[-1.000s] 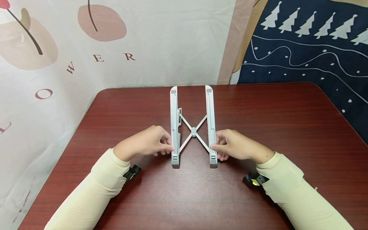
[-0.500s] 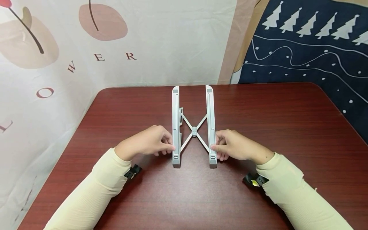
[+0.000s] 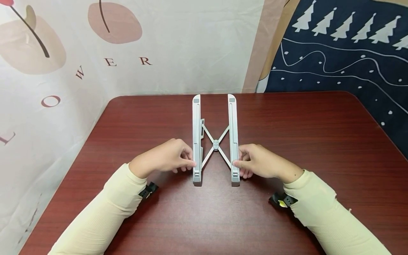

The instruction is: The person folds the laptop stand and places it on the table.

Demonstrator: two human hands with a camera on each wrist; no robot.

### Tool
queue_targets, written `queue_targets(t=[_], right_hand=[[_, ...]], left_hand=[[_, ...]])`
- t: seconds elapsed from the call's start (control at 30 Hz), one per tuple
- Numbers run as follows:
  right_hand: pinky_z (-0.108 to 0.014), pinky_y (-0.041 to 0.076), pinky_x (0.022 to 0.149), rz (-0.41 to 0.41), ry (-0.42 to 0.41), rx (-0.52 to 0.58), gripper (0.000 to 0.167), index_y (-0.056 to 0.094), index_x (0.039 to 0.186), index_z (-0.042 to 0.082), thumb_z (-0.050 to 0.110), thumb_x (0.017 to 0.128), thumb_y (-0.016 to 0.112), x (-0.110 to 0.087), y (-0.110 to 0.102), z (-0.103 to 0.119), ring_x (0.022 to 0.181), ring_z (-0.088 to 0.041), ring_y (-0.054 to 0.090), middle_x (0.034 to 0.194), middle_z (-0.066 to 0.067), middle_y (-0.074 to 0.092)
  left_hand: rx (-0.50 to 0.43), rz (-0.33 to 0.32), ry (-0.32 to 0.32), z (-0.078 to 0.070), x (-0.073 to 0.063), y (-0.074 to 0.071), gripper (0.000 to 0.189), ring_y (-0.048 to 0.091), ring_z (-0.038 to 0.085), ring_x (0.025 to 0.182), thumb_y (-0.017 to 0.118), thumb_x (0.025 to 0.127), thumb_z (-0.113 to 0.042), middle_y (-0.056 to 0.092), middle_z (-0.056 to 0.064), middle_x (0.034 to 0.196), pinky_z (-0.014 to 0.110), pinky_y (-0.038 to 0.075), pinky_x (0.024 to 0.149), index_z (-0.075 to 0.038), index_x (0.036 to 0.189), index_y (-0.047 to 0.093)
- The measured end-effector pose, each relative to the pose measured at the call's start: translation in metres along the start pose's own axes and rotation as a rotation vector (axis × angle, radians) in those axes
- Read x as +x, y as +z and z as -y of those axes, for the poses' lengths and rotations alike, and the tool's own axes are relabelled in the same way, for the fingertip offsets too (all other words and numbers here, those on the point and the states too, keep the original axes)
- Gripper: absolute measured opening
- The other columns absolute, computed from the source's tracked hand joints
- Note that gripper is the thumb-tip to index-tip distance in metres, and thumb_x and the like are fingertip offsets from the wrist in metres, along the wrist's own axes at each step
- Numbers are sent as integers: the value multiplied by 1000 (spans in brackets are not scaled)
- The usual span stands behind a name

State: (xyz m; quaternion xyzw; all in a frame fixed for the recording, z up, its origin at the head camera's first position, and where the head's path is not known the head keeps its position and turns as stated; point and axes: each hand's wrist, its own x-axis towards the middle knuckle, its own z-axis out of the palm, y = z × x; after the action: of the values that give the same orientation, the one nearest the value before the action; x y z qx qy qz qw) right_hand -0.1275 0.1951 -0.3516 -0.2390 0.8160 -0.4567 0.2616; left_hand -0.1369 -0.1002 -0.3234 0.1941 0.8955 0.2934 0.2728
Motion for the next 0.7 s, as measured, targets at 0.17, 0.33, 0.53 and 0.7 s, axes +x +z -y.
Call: queue_targets(t=[0.17,0.33,0.53,0.7], right_hand=[[-35,58,54,-2,4,-8,16,56,89,-2,9,96,65,1,1,0,59,-15,67,68,-7,69],[-35,58,54,-1,2,-7,17,56,89,-2,10,96,65,1,3,0,59,-15,67,68,-8,69],[-35,58,53,-2,-7,-7,16,56,89,-3,9,96,65,2,4,0,58,-14,66,68,-7,69],[-35,58,54,-1,-7,-7,16,56,89,-3,9,95,65,2,5,2,59,-14,66,68,-7,69]], left_hand=[[-1,-1,3,0,1,1,22,64,13,52,74,91,-20,73,4,69,27,55,50,-13,70,68],[-4,1,8,0,1,2,22,65,15,53,74,91,-20,73,4,69,27,55,49,-12,71,68],[-3,1,18,-1,1,3,22,66,17,54,74,91,-20,73,4,68,27,55,49,-11,71,69],[8,0,18,-2,1,4,23,62,11,49,74,91,-20,73,5,69,27,54,49,-11,71,69]])
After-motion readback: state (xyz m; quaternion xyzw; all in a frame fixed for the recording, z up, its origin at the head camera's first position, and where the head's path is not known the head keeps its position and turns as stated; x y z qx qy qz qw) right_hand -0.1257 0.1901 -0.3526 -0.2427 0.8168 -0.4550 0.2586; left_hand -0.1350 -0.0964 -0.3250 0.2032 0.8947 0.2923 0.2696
